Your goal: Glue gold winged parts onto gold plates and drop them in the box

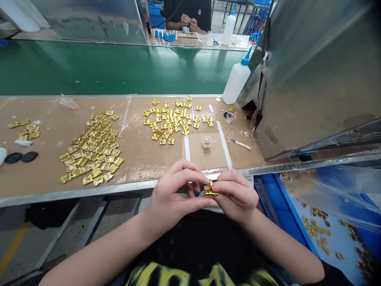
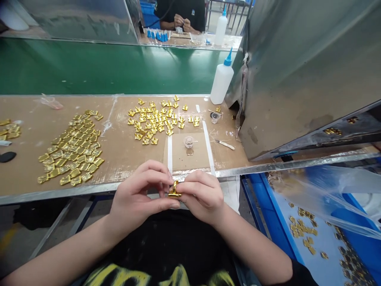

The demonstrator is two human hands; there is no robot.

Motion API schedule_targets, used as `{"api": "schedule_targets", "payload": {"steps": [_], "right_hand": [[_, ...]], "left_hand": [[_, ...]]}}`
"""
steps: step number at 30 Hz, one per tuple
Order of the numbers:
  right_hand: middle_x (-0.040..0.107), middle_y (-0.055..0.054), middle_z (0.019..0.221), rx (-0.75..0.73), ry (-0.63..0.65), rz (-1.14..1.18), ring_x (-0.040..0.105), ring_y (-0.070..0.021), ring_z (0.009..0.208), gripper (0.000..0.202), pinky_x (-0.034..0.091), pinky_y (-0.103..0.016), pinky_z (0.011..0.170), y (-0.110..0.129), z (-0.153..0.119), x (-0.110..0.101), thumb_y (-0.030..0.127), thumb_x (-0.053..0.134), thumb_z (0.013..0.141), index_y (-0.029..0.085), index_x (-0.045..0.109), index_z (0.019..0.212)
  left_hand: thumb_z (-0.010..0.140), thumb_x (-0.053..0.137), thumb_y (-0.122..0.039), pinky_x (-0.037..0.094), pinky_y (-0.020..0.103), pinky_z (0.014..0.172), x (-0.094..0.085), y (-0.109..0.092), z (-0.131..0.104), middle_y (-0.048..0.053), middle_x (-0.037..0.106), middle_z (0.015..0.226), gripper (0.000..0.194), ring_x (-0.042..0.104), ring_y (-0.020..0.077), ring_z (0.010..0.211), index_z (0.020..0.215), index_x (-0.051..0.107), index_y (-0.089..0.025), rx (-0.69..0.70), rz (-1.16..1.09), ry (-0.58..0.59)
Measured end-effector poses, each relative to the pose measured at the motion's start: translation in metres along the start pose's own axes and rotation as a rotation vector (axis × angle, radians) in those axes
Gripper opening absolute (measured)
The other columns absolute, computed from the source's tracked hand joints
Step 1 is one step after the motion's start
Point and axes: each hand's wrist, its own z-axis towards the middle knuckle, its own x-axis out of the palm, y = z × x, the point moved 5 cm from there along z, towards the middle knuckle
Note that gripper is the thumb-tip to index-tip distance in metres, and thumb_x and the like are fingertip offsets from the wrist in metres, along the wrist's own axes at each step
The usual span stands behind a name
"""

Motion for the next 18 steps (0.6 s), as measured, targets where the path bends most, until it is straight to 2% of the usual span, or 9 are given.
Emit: {"api": "schedule_targets", "payload": {"steps": [4,7,11,15,17,18], "right_hand": [[0.070,-0.003,0.083,-0.037,0.008,0.044,0.065,-0.0150,0.068,0.010,0.055,-0.028,0.062,0.003,0.002,0.002,0.017,0.072,0.098,0.020,0.075,0.108],[0.069,-0.003,0.082,-0.059,0.001,0.080,0.064,-0.0150,0.069,0.012,0.054,-0.029,0.062,0.005,0.003,0.004,0.018,0.070,0.100,0.019,0.074,0.111],[0.067,-0.003,0.082,-0.021,-0.012,0.115,0.062,-0.0140,0.067,0.008,0.054,-0.028,0.061,0.006,0.003,0.008,0.020,0.072,0.100,0.020,0.074,0.108],[0.062,-0.001,0.079,0.062,-0.088,0.194,0.059,-0.0139,0.066,0.005,0.052,-0.027,0.057,0.005,0.000,0.011,0.024,0.075,0.098,0.021,0.074,0.102],[0.062,-0.001,0.079,0.104,-0.140,0.218,0.059,-0.0150,0.067,0.005,0.053,-0.029,0.058,0.003,-0.003,0.011,0.026,0.076,0.097,0.023,0.074,0.102],[0.063,-0.001,0.079,0.113,-0.161,0.213,0.060,-0.0155,0.068,0.006,0.053,-0.030,0.058,0.001,-0.004,0.010,0.025,0.076,0.097,0.024,0.075,0.102]], "left_hand": [[0.075,0.097,-0.027,0.052,0.021,0.060,-0.003,-0.007,-0.004,0.002,0.060,0.103,0.034,0.057,0.0087,0.072,0.104,0.079,-0.020,0.158,0.138,-0.077],[0.076,0.095,-0.030,0.050,0.022,0.056,-0.004,-0.011,-0.005,0.002,0.058,0.101,0.033,0.057,0.0105,0.074,0.104,0.080,-0.019,0.212,0.163,-0.097],[0.078,0.094,-0.032,0.049,0.022,0.057,-0.004,-0.015,-0.006,0.002,0.059,0.102,0.031,0.056,0.0102,0.074,0.102,0.080,-0.017,0.223,0.167,-0.098],[0.079,0.094,-0.028,0.052,0.022,0.066,-0.002,-0.022,-0.006,0.003,0.062,0.102,0.034,0.059,0.0104,0.077,0.107,0.079,-0.018,0.257,0.169,-0.087],[0.077,0.097,-0.028,0.053,0.021,0.065,-0.002,-0.021,-0.006,0.002,0.064,0.102,0.043,0.061,0.0100,0.075,0.113,0.077,-0.020,0.200,0.067,-0.112],[0.076,0.098,-0.029,0.053,0.020,0.064,-0.002,-0.017,-0.005,0.002,0.065,0.103,0.046,0.062,0.0099,0.073,0.115,0.075,-0.021,0.123,-0.013,-0.114]]}}
